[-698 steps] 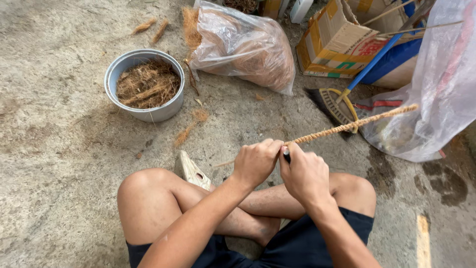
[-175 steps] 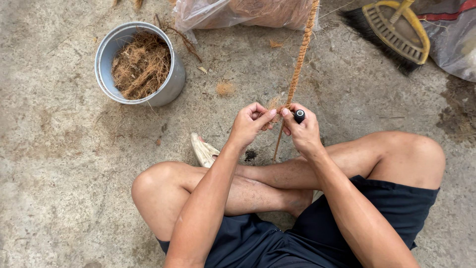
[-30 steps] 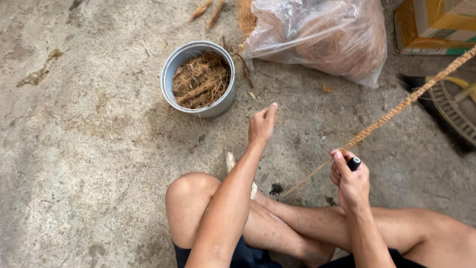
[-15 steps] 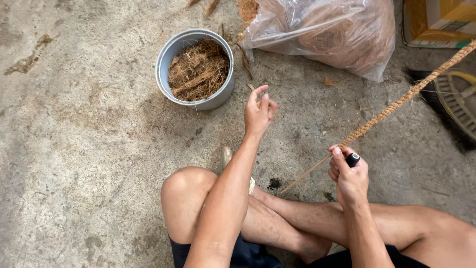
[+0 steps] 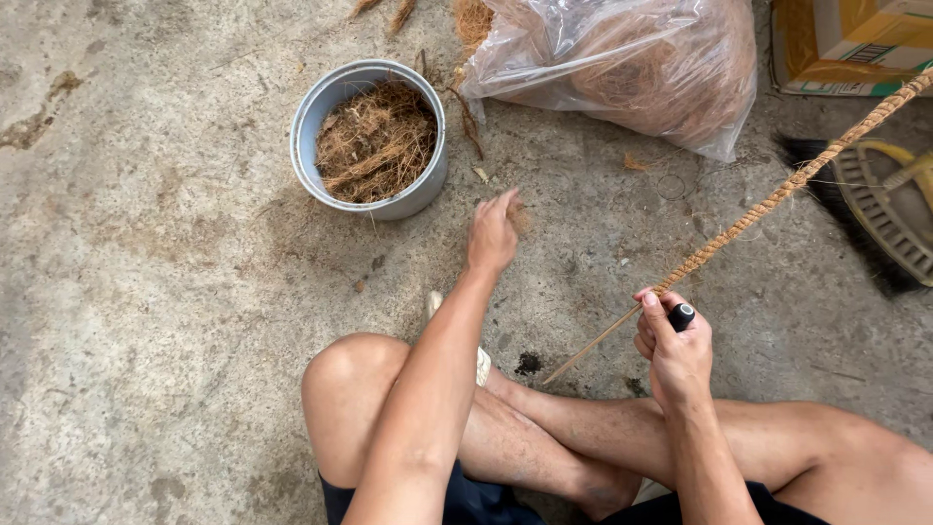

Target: The person wraps coconut fiber around a stick and secures it with thread to create a plant support pole.

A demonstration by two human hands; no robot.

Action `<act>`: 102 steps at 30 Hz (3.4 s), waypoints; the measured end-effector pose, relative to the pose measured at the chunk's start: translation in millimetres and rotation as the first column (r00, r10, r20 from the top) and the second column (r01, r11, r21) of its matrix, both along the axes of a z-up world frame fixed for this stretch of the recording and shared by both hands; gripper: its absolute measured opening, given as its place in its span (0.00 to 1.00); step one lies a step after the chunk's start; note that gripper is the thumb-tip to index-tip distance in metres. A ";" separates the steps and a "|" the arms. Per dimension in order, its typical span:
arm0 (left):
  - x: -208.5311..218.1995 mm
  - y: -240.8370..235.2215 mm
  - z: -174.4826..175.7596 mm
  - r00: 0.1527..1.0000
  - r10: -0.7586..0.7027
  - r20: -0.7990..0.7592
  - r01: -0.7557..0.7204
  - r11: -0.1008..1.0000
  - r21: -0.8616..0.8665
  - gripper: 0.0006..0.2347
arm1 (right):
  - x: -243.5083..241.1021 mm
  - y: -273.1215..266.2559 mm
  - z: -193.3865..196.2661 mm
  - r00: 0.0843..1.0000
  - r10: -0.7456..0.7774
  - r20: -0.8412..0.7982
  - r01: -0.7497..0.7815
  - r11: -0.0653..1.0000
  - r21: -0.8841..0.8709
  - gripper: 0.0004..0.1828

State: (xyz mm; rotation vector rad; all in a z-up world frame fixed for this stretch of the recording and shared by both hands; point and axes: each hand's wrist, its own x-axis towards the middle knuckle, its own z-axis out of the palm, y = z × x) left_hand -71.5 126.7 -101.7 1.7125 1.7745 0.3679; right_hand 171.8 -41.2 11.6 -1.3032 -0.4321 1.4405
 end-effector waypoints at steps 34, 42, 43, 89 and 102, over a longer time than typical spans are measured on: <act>29.7 -27.0 57.4 0.880 0.260 0.398 -0.294 0.956 0.025 0.10 | 3.7 117.3 -100.8 0.545 0.168 0.821 -0.210 0.976 -0.060 0.19; 43.1 -19.7 53.3 0.898 0.262 0.352 -0.262 0.964 -0.048 0.10 | 8.9 120.6 -98.7 0.552 0.207 0.808 -0.238 0.967 -0.086 0.22; 43.5 -21.2 53.4 0.902 0.259 0.345 -0.250 0.966 -0.070 0.10 | 8.5 118.8 -98.8 0.562 0.200 0.803 -0.233 0.969 -0.078 0.22; 158.3 -67.2 11.5 0.972 0.032 0.235 -0.011 0.996 -0.092 0.13 | 17.7 85.8 -76.6 0.970 -0.220 -0.100 0.216 0.975 -0.048 0.17; 156.8 -66.4 22.1 0.973 0.021 0.230 0.012 0.990 -0.141 0.13 | 15.7 73.6 -64.6 0.963 -0.248 -0.106 0.243 0.969 -0.053 0.17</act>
